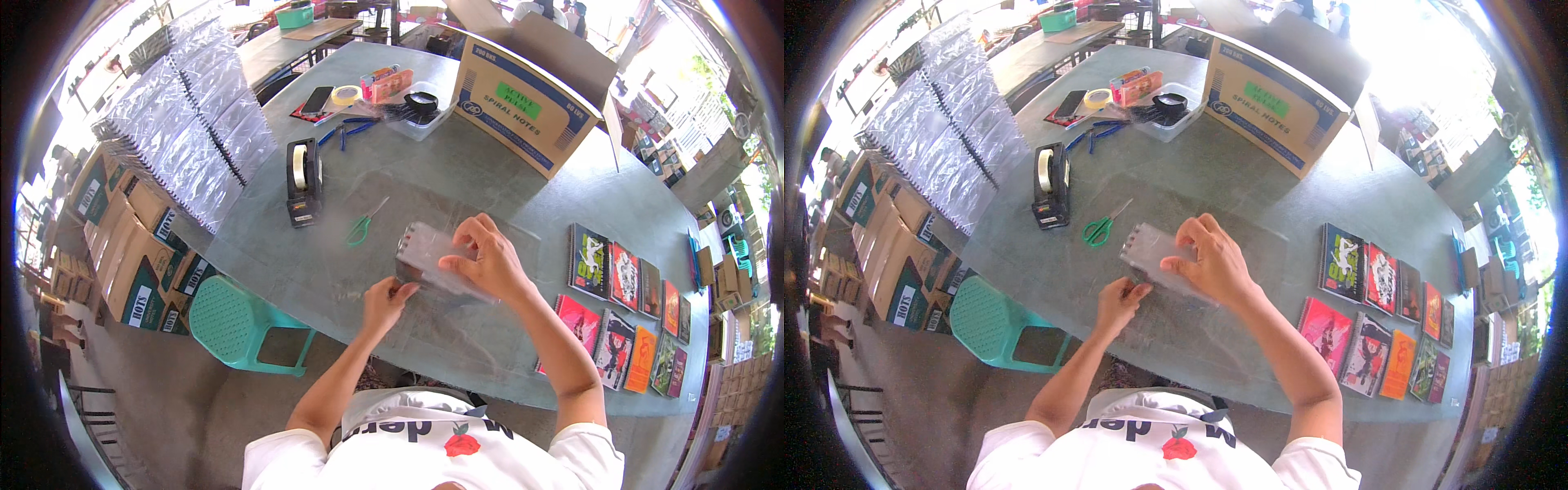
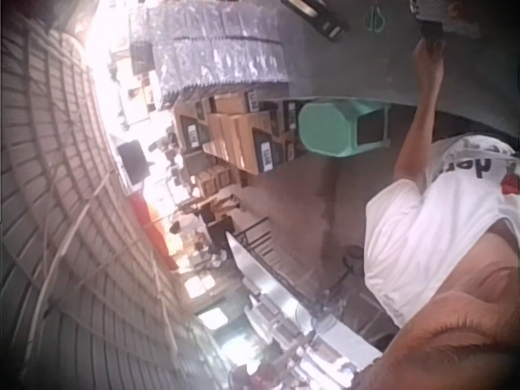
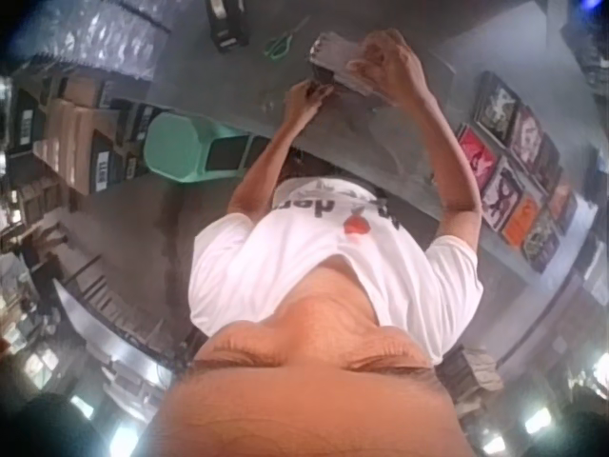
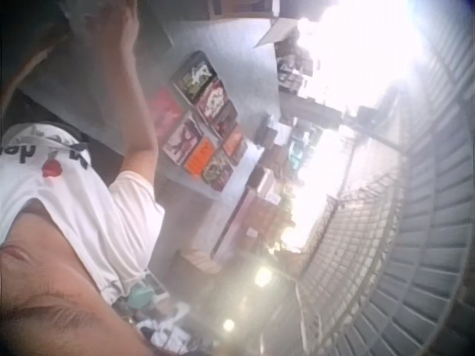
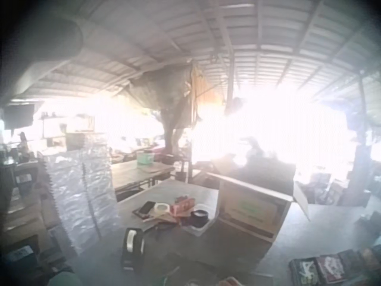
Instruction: The person gathers several spiral notebooks from the table, stacks them neatly, and slides the stack into a plastic bag. They then fold the bag over and seal it using tape from a dispenser before placing the completed package onto a stack of boxes.
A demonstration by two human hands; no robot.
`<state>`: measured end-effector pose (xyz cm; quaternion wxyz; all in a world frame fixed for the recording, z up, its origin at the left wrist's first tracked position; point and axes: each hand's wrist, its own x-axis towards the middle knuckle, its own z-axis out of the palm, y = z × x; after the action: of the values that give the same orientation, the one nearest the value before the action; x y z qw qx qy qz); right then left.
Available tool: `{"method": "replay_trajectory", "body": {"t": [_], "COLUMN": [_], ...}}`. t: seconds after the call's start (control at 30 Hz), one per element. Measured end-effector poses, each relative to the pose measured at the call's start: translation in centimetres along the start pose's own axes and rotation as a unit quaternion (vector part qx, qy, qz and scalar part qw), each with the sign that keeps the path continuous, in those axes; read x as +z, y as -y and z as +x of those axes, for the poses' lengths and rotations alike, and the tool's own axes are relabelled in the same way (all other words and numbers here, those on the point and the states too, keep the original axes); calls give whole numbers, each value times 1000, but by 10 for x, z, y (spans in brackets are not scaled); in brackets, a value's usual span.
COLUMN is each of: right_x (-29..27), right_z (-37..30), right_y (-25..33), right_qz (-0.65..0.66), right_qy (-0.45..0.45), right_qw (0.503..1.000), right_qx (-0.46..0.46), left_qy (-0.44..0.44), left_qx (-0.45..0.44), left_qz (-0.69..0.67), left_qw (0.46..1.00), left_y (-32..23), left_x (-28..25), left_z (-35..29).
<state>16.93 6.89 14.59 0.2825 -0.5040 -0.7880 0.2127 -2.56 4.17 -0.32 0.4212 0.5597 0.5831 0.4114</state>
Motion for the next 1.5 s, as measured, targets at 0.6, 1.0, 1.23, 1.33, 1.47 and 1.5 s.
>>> {"method": "replay_trajectory", "body": {"t": [0.6,1.0,1.23,1.33,1.47,1.5], "right_x": [15,54,19,32,43,42], "right_z": [-22,2,-22,13,30,21], "right_y": [131,233,282,245,191,184], "right_qz": [650,703,862,801,619,614], "right_qy": [67,326,83,10,37,9], "right_qw": [757,542,500,559,669,682], "right_qx": [-30,-327,9,-215,-409,-396], "left_qy": [-90,-415,-414,-509,-485,-401], "left_qx": [211,155,122,242,445,461], "left_qz": [-253,-181,106,318,368,347], "left_qw": [940,878,896,762,657,711], "left_y": [-156,-225,-202,-196,-191,-182], "left_x": [-269,-544,-577,-631,-455,-399], "left_z": [-5,147,180,147,116,133]}}
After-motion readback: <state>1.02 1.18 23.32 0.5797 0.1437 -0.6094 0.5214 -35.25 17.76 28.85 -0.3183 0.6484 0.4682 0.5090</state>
